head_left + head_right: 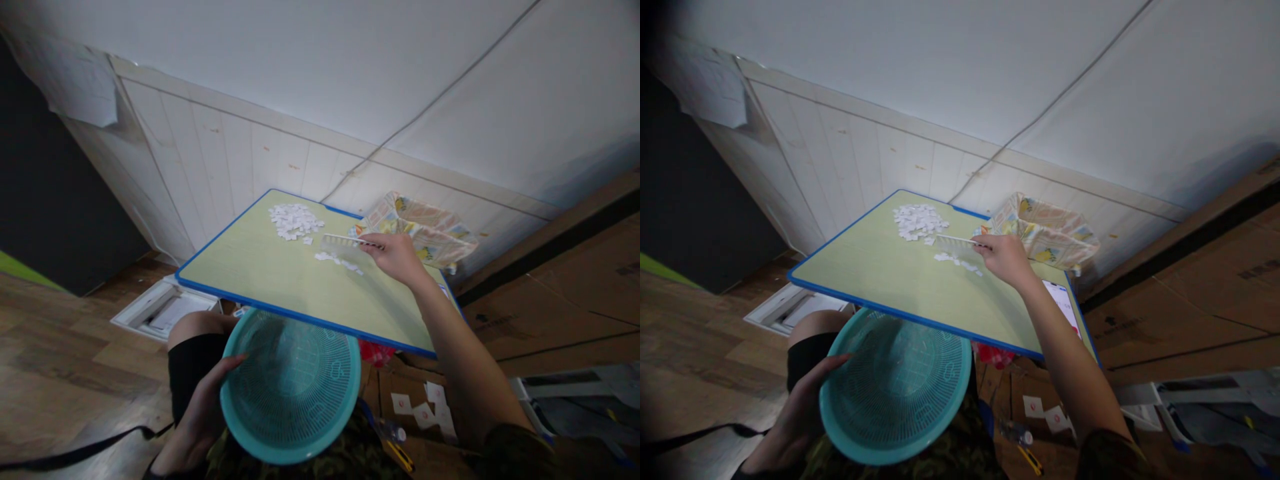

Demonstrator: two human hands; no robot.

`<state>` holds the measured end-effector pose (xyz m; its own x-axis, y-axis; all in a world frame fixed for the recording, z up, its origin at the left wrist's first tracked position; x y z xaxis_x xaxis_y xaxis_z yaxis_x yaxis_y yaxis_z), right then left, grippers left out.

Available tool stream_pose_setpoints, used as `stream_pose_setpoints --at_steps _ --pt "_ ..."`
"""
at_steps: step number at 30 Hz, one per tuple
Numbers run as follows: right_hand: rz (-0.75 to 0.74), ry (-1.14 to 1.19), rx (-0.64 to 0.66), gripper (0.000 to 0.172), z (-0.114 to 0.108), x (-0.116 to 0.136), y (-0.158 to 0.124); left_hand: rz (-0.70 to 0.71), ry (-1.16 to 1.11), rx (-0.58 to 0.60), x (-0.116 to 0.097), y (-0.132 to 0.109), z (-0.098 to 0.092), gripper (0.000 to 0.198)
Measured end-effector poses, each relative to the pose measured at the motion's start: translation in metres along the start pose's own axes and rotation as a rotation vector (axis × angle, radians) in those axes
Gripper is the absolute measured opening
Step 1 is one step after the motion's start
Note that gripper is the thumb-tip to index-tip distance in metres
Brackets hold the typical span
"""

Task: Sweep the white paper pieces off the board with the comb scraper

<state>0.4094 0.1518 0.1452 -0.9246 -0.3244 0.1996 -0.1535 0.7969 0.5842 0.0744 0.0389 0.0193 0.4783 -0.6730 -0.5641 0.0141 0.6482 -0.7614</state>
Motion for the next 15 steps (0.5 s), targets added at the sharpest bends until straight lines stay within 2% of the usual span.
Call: stream_pose_setpoints --at_steps 4,9,15 --pt "-0.040 -0.043 0.063 0.022 0.001 0.003 0.012 -0.020 -0.012 0.021 0.000 0.002 -0.002 0.046" --pt "-0.070 -0.038 0.073 0.024 -0.002 0.006 0.024 -0.038 -0.013 0.014 0.000 0.000 -0.002 0.049" --pt "-0.115 -0.079 0.144 0.024 -0.004 0.010 0.033 0.008 0.010 0.029 -0.004 -0.002 -0.002 0.036"
Point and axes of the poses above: each hand's wrist, its own y-axis towards the middle knuckle, its own z-axis out of the palm, x = y × z, the point moved 1 cm from there along y, towards the middle knuckle, and after that the axes turned 7 degrees about -x, right-handed, at the moved point
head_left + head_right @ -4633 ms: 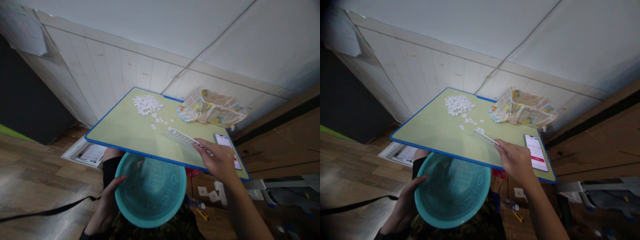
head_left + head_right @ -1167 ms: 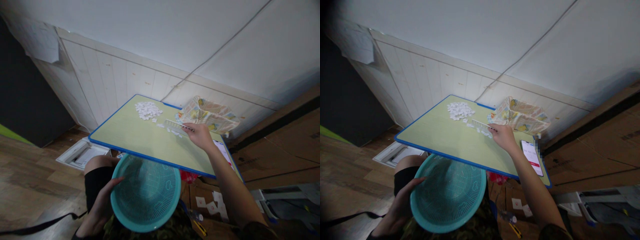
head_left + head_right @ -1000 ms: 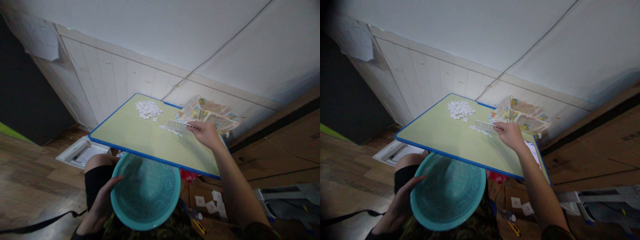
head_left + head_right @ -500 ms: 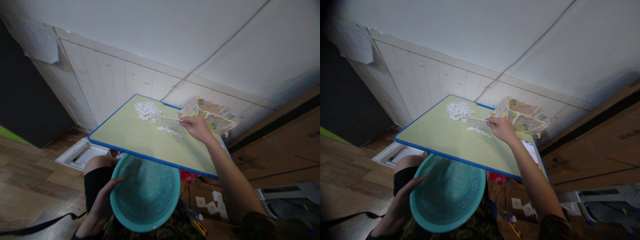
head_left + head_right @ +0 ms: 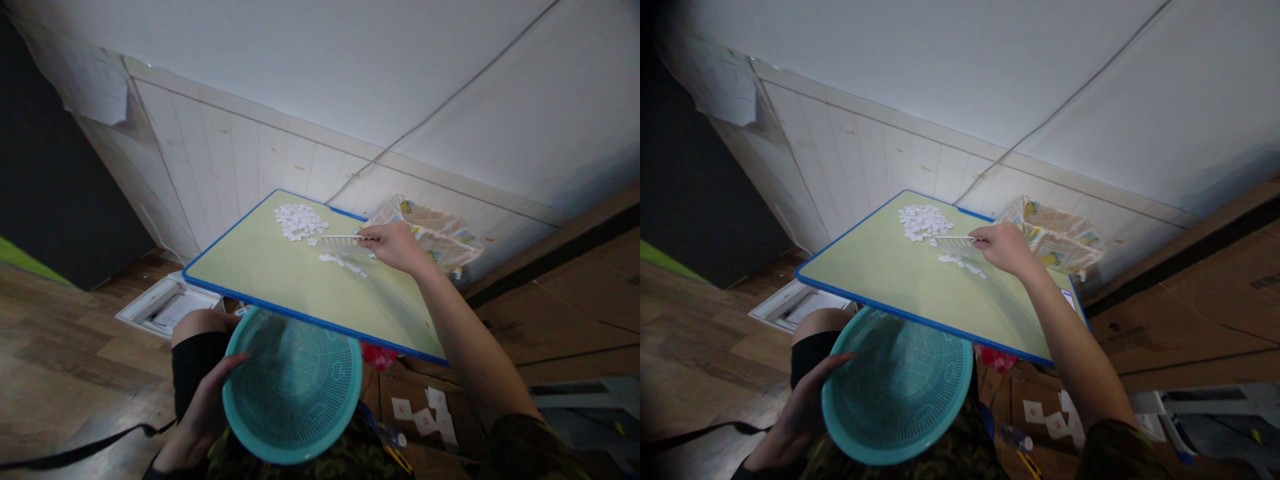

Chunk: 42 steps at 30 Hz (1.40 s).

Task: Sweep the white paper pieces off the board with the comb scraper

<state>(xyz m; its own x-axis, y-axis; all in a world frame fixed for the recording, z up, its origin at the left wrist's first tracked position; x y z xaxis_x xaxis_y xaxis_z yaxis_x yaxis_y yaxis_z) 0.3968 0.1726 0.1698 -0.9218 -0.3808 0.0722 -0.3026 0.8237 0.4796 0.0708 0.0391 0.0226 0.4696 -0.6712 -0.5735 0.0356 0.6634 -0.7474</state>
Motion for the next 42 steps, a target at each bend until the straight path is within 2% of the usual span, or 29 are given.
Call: stream_pose_setpoints --at_steps 8,15,18,22,26,35,39,42 --pt "0.000 0.102 -0.066 0.023 -0.003 0.003 -0.004 0.029 -0.008 0.010 0.003 0.004 -0.003 0.032" --pt "-0.015 0.073 0.046 0.023 -0.019 -0.007 -0.025 0.033 0.004 0.013 0.004 0.006 -0.007 0.032" --pt "0.024 0.085 0.000 0.022 -0.021 -0.012 -0.029 0.008 0.013 0.011 0.004 0.005 -0.007 0.033" --pt "0.046 0.144 -0.050 0.023 -0.013 -0.014 -0.027 0.020 0.022 0.022 0.004 0.005 -0.005 0.030" --pt "0.017 0.154 0.010 0.023 -0.007 -0.014 -0.026 0.026 0.035 0.030 0.004 0.006 -0.005 0.029" --pt "0.074 0.162 0.126 0.023 -0.035 -0.033 -0.034 0.034 0.017 0.016 0.005 0.007 -0.003 0.038" --pt "0.105 0.154 0.102 0.023 -0.037 -0.035 -0.035 0.003 0.005 0.035 0.006 0.008 -0.005 0.042" --pt "0.127 0.185 0.135 0.024 -0.037 -0.035 -0.034 0.003 -0.001 0.034 0.005 0.006 -0.005 0.044"
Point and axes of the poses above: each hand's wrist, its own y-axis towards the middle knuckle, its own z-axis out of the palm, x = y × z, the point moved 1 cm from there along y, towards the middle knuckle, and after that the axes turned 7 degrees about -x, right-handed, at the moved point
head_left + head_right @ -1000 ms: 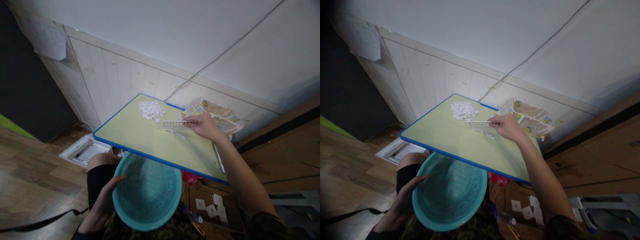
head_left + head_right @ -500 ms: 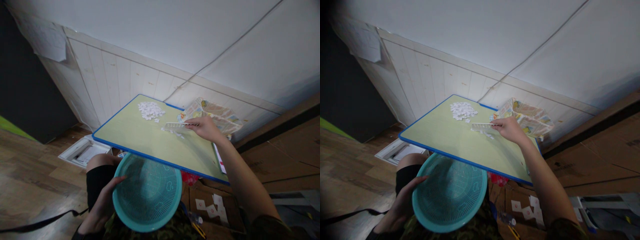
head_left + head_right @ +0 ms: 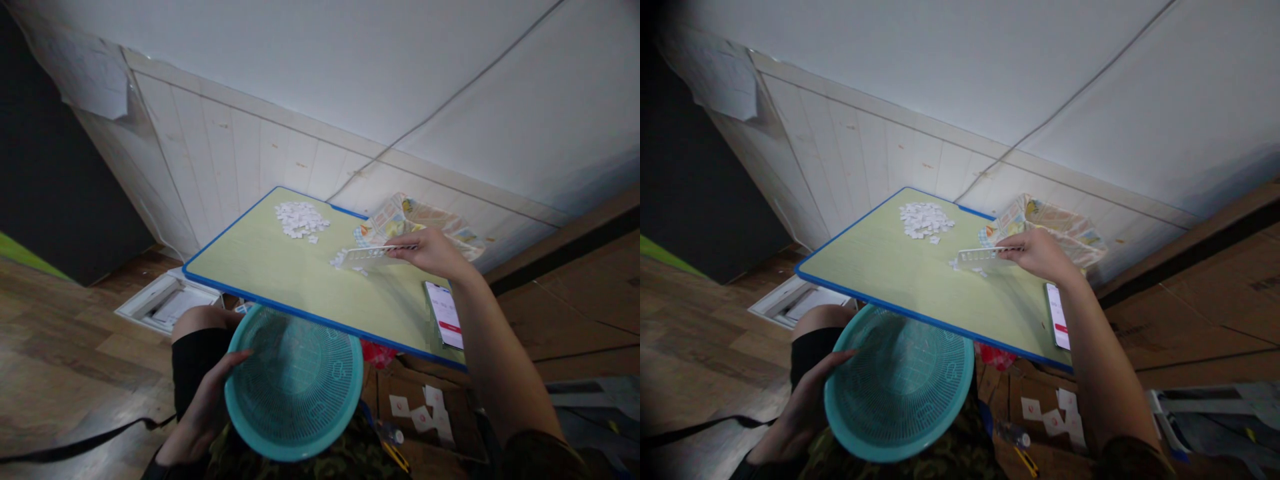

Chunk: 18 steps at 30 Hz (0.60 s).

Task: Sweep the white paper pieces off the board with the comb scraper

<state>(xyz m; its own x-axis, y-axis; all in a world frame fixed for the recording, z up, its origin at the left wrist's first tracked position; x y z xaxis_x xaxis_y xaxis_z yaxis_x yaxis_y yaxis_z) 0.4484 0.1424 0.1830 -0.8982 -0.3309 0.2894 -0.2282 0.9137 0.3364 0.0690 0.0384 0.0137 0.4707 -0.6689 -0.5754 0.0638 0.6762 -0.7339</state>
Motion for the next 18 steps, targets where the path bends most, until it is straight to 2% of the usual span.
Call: stream_pose_setpoints --at_steps 6,11,18 --pt "0.016 0.018 0.105 0.022 -0.015 -0.010 -0.002 -0.042 0.011 -0.041 -0.006 -0.007 0.007 0.041" --pt "0.009 -0.029 0.057 0.023 -0.018 -0.009 -0.003 -0.057 -0.002 -0.036 -0.004 -0.003 0.006 0.047" --pt "0.000 -0.056 0.069 0.023 -0.016 -0.006 -0.002 -0.017 0.012 -0.055 -0.003 -0.004 0.006 0.047"
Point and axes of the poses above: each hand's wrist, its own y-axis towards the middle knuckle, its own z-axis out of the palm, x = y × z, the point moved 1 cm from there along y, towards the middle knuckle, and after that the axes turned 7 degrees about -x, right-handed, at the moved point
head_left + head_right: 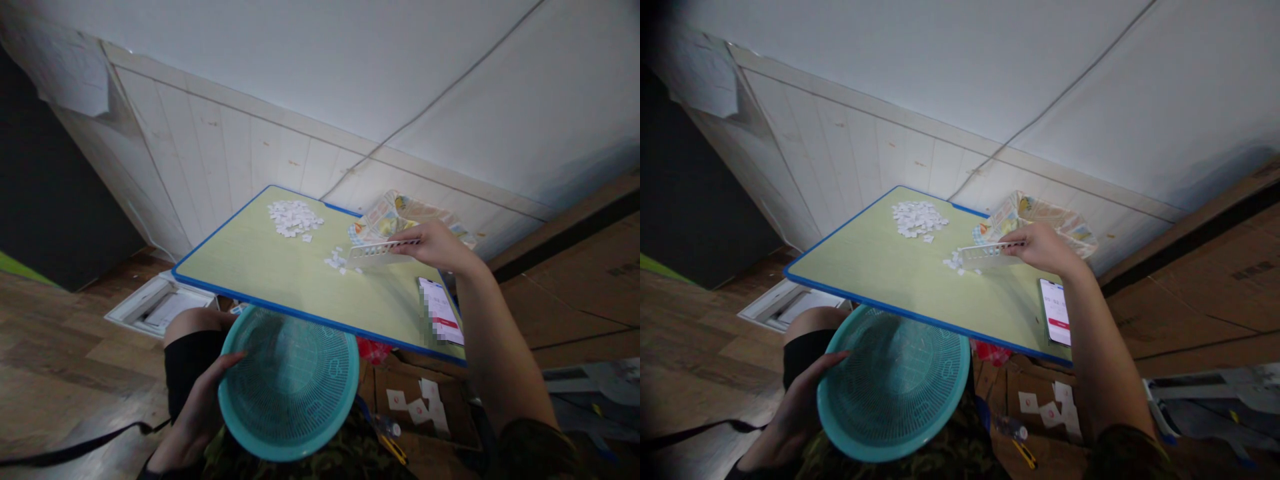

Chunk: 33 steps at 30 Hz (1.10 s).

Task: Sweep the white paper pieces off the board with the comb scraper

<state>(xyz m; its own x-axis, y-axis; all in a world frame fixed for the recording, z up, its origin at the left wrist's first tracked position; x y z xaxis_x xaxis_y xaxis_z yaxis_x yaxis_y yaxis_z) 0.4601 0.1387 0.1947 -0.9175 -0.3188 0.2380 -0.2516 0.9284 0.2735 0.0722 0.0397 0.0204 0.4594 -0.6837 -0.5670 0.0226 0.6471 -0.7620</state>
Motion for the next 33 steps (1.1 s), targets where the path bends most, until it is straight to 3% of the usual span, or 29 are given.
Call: stream_pose_setpoints --at_steps 11,21,26,33 --pt "-0.028 -0.073 -0.020 0.024 -0.002 -0.004 0.004 -0.038 -0.022 -0.016 -0.002 -0.003 0.002 0.054" --pt "0.015 -0.024 -0.028 0.026 0.000 0.001 0.002 0.028 0.022 -0.013 0.001 0.002 -0.001 0.036" --pt "0.020 0.009 -0.036 0.025 -0.004 0.000 -0.002 0.061 0.012 0.043 0.005 0.005 -0.004 0.043" --pt "0.030 -0.027 -0.054 0.028 -0.003 -0.005 -0.010 -0.004 -0.028 0.002 0.004 0.002 -0.001 0.046"
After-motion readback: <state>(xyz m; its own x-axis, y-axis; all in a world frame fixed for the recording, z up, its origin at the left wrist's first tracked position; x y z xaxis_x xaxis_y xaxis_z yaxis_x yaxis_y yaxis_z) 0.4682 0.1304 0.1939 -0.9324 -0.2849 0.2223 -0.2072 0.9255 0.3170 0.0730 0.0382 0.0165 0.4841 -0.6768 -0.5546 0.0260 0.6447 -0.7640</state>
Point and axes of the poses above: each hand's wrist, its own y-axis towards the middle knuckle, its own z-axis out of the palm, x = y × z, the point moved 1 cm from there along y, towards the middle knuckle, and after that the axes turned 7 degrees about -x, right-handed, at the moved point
